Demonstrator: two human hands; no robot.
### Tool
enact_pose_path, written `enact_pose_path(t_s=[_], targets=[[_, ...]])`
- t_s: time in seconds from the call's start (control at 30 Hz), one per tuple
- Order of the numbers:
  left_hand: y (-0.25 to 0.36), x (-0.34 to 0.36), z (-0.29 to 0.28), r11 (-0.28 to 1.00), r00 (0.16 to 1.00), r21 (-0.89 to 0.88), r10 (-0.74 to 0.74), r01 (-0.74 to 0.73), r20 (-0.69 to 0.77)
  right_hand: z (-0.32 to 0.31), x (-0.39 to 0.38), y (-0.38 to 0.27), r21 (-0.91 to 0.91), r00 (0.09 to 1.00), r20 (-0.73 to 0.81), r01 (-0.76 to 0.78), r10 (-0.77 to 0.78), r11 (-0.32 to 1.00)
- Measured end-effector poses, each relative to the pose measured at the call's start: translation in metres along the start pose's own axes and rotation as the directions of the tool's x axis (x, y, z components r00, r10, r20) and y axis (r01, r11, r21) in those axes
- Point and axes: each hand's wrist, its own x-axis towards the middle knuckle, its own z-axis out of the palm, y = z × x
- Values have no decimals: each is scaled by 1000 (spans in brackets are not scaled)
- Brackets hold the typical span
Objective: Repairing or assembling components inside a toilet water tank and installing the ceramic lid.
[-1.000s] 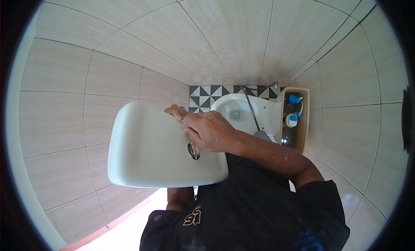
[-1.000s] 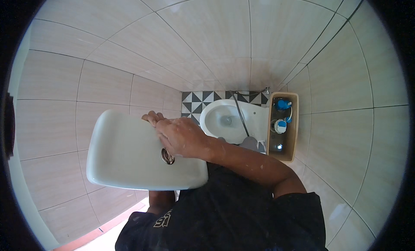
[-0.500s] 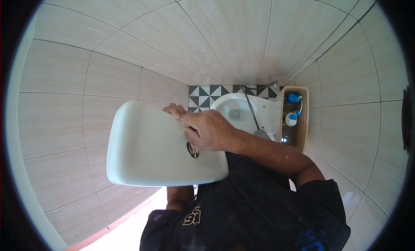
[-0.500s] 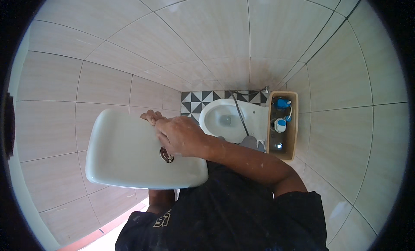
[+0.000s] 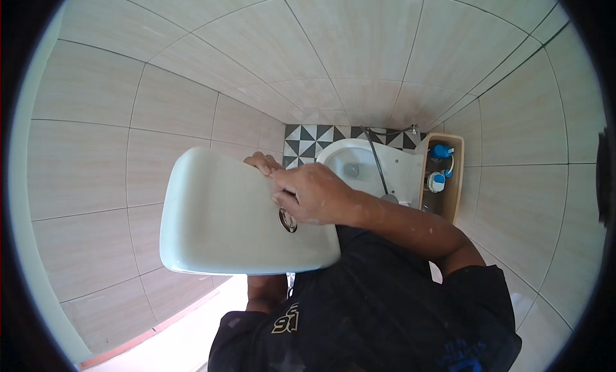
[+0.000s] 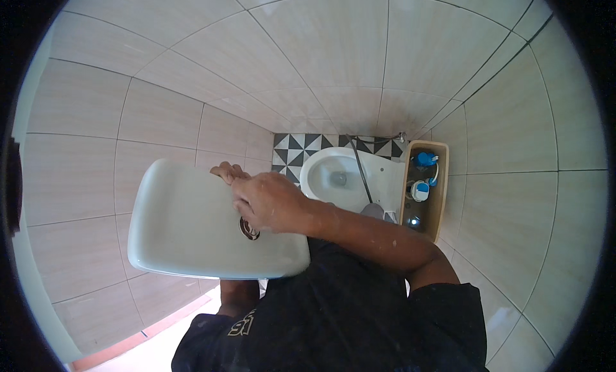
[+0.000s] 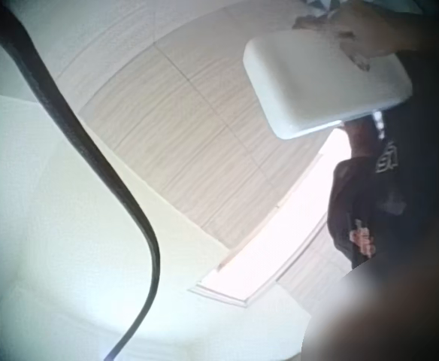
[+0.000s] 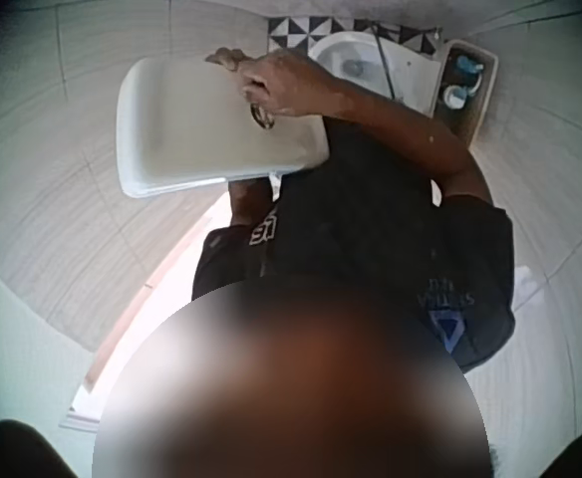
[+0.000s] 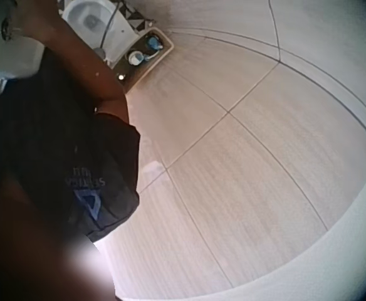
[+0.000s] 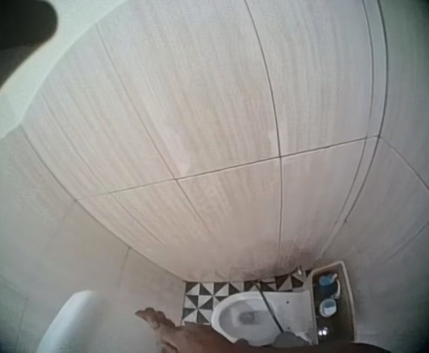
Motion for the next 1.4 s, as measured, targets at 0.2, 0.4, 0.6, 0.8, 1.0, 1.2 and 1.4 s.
enact_pose_path(t_s=[0.2,0.4,0.6,0.8,1.0,1.2,1.4], targets=[[9,-5,1,999,1000,-28,-28,28,0,0,15,11,-58,999,11,-39,40,998],[0,1,10,998,1000,-62,-27,27,4,-8,19,4,-53,996,67,-49,52,997],[7,9,1,994,999,-99,-39,40,12,-10,17,-8,-12,996,82,-37,38,999],[20,-8,6,989,998,-134,-52,56,37,-3,23,5,-31,996,80,-38,40,999],[15,6,9,985,998,-161,-49,54,31,4,30,17,-121,995,27,-87,91,989],[3,2,-23,988,993,-145,-41,57,107,25,-8,49,-81,968,211,-122,136,989],[9,-5,-74,992,947,-125,34,7,321,43,-85,68,79,941,308,-170,138,982]])
